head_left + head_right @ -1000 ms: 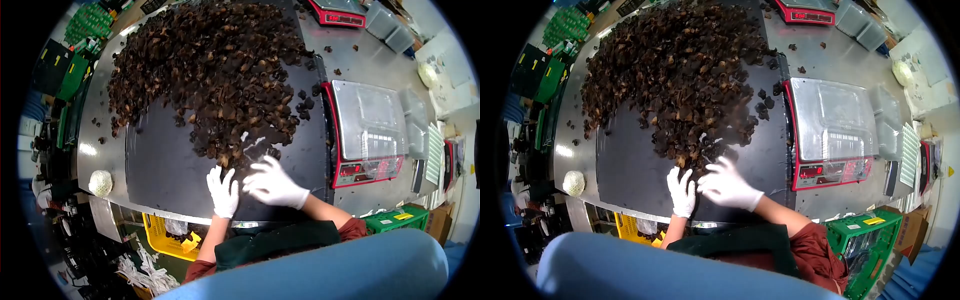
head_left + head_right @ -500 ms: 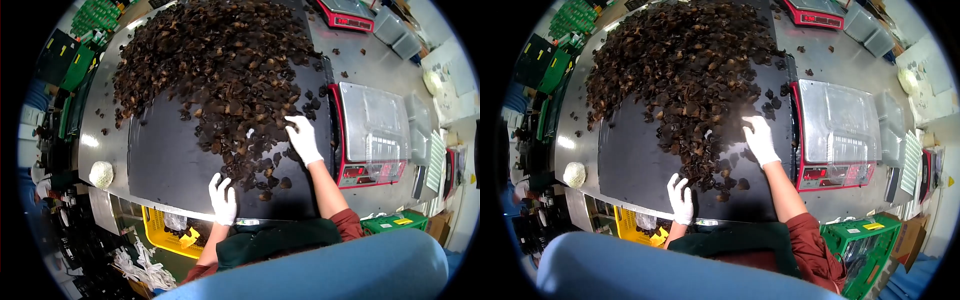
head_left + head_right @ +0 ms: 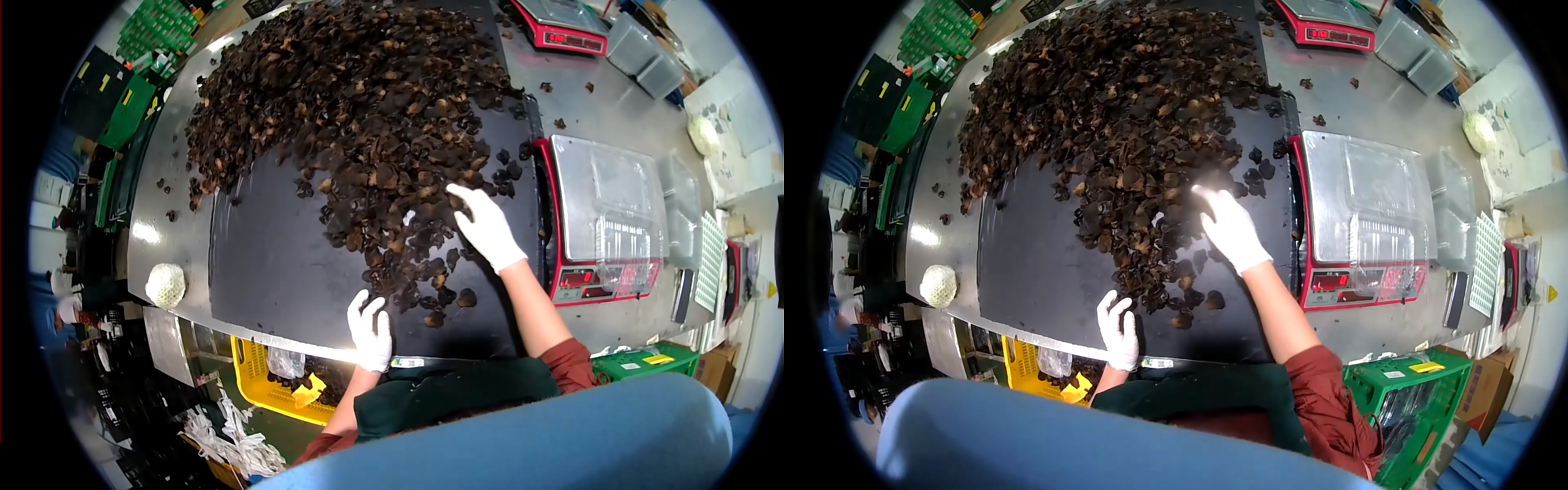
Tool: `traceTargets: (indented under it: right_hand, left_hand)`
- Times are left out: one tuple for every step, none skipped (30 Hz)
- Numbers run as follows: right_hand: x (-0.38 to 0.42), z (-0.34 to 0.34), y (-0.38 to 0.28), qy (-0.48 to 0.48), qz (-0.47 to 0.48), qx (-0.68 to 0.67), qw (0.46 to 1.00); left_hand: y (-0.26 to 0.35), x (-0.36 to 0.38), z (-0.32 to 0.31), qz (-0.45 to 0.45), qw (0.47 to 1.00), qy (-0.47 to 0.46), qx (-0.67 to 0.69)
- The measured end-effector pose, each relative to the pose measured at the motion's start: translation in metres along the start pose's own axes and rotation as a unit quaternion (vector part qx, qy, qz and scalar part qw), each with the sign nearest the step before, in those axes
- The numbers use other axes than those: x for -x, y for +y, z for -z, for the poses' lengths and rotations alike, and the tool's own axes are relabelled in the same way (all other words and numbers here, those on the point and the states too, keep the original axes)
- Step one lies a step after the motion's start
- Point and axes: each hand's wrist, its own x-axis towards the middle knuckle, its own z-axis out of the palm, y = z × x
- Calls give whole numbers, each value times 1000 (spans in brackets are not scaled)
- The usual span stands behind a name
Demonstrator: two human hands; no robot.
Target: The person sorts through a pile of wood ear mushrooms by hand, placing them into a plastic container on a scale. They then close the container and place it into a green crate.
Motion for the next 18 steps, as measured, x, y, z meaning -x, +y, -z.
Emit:
traceTargets:
  right_hand:
    - [-4,-7,5,-46,-12,58,997]
    - [-8,-14,11,-37,0,56,998]
    - [-13,-14,13,-2,33,57,998]
    - [-14,-12,14,24,25,17,999]
    - [-15,-12,15,49,16,-24,998]
    - [-13,-8,5,97,10,-52,994]
    - [-10,-6,-3,122,-10,-62,991]
    - [-4,-6,-13,131,-24,-99,986]
    - [1,-9,-25,139,-38,-135,980]
    - [7,-18,-40,137,25,-137,981]
    - [16,-21,-74,114,49,-170,978]
    - [28,-29,-99,50,80,-210,973]
    - [41,-35,-121,-70,116,-238,962]
    - [56,-42,-142,-178,108,-292,933]
    - [66,-51,-150,-219,139,-285,923]
    - [76,-59,-159,-260,169,-278,909]
    - [80,-66,-157,-235,237,-212,919]
    - [74,-59,-153,-254,214,-181,926]
  left_hand:
    - [2,0,1,1,1000,2,3]
    - [3,1,3,-5,1000,2,0]
    - [4,3,5,-10,1000,4,-5]
    - [5,5,7,-14,1000,7,-9]
    - [5,8,9,-24,1000,14,-12]
    - [6,12,10,-24,1000,14,-4]
    - [8,17,11,-24,1000,13,5]
    - [12,21,11,-31,999,23,6]
    - [18,24,13,-33,999,21,7]
    - [20,27,12,-52,999,6,13]
    - [23,29,12,-74,997,-10,19]
    - [28,28,10,-103,994,-22,28]
    - [30,27,6,-129,990,-36,41]
    - [11,46,-9,-45,980,-65,184]
    - [0,55,-14,-16,971,-81,222]
    - [-3,58,-16,14,961,-94,259]
    - [-10,61,-12,-12,976,-94,196]
    - [-8,58,-4,-37,986,-91,132]
